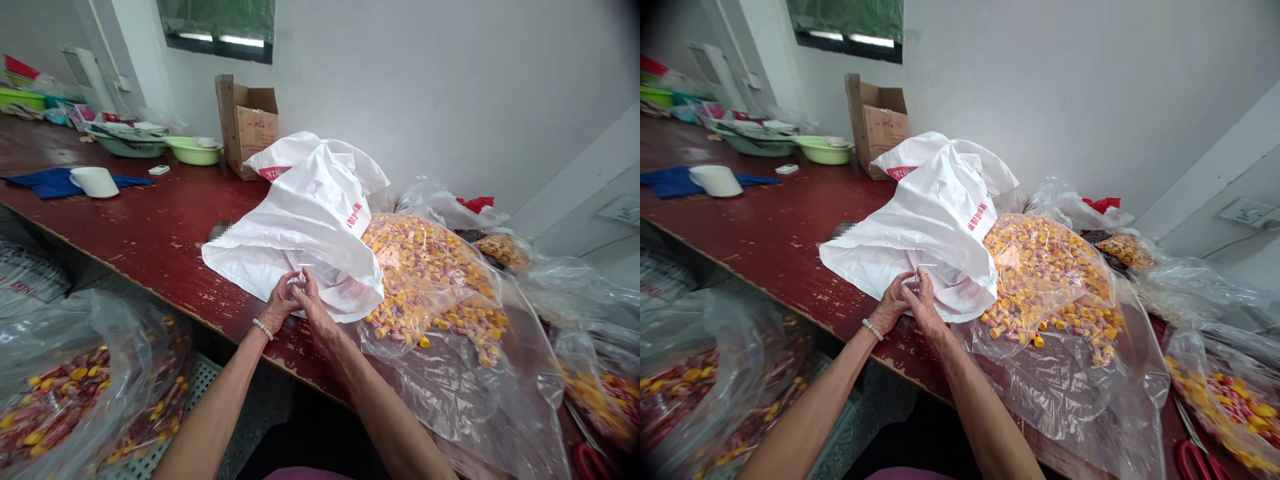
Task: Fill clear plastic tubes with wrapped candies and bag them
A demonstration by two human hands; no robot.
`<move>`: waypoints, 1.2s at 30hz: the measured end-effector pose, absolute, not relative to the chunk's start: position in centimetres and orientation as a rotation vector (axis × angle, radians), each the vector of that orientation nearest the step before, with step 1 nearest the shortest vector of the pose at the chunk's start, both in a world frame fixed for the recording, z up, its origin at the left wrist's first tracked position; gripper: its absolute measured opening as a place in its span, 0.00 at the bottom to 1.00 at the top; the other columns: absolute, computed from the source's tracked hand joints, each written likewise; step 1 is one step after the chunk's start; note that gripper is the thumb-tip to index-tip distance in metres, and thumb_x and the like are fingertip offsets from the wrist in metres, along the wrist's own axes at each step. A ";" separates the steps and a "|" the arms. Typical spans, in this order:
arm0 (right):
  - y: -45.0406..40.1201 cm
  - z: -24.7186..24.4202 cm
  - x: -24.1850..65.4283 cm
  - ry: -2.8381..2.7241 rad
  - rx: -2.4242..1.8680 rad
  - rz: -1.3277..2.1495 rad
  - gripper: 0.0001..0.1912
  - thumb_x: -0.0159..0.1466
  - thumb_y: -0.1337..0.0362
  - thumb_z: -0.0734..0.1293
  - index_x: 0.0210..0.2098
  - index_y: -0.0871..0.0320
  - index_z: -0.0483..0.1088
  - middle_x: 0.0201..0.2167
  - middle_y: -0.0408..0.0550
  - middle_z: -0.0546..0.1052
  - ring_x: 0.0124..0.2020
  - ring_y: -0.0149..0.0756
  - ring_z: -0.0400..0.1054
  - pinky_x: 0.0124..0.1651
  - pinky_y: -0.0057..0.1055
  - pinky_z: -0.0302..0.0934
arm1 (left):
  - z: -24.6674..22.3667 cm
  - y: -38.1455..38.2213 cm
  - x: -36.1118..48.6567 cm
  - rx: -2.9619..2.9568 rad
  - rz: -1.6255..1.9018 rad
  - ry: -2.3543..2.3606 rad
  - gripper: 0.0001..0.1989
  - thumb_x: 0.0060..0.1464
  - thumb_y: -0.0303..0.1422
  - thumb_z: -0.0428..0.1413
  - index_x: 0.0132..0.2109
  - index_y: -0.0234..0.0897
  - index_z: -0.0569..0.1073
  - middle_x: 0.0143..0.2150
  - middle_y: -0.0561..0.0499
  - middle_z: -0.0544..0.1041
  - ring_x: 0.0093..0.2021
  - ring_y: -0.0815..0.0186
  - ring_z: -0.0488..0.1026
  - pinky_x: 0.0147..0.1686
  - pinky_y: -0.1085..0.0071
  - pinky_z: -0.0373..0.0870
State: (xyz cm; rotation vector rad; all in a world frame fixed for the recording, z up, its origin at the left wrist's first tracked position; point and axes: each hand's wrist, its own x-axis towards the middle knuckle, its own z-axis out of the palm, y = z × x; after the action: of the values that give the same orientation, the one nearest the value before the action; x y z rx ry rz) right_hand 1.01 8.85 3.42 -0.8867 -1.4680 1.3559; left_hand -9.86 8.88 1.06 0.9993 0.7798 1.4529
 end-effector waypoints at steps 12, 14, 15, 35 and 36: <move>6.8 3.6 1.3 -1.879 -1.036 1.018 0.49 0.58 0.48 0.66 0.68 0.56 0.35 0.68 0.57 0.45 0.68 0.50 0.41 0.67 0.52 0.39 | 2.2 8.2 -9.6 0.873 1.580 1.014 0.30 0.28 0.26 0.67 0.43 0.36 0.67 0.31 0.52 0.76 0.30 0.67 0.74 0.30 0.73 0.70; 5.3 4.8 2.4 -1.912 -1.021 0.929 0.48 0.58 0.53 0.69 0.67 0.54 0.39 0.68 0.57 0.47 0.68 0.50 0.42 0.67 0.50 0.42 | 2.1 8.0 -9.7 0.914 1.556 1.018 0.31 0.28 0.26 0.68 0.44 0.36 0.67 0.31 0.52 0.76 0.29 0.67 0.74 0.28 0.73 0.71; 4.5 5.6 3.3 -1.936 -0.991 0.857 0.46 0.57 0.55 0.69 0.67 0.52 0.41 0.67 0.55 0.47 0.68 0.49 0.42 0.67 0.48 0.43 | 2.0 8.0 -9.7 0.929 1.553 1.018 0.31 0.29 0.27 0.68 0.45 0.36 0.67 0.31 0.52 0.76 0.28 0.67 0.74 0.27 0.73 0.71; 3.8 1.5 28.6 -1.464 -1.759 0.215 0.10 0.55 0.66 0.63 0.35 0.60 0.72 0.38 0.57 0.75 0.41 0.45 0.67 0.49 0.44 0.59 | 4.9 -0.6 1.1 1.487 1.180 0.936 0.24 0.39 0.25 0.62 0.46 0.37 0.66 0.34 0.51 0.75 0.36 0.66 0.74 0.36 0.71 0.73; 3.5 1.8 28.7 -1.429 -1.767 0.227 0.10 0.56 0.65 0.62 0.36 0.61 0.71 0.37 0.57 0.75 0.41 0.45 0.67 0.48 0.44 0.60 | 4.8 -0.7 1.5 1.512 1.160 0.938 0.24 0.39 0.25 0.62 0.46 0.37 0.66 0.34 0.51 0.74 0.36 0.65 0.74 0.36 0.70 0.73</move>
State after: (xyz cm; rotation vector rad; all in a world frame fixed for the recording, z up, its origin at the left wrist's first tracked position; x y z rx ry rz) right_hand 28.66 3.51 1.83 -1.7673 -1.4290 0.2266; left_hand 1.54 -0.73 4.80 1.5118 0.9378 1.1596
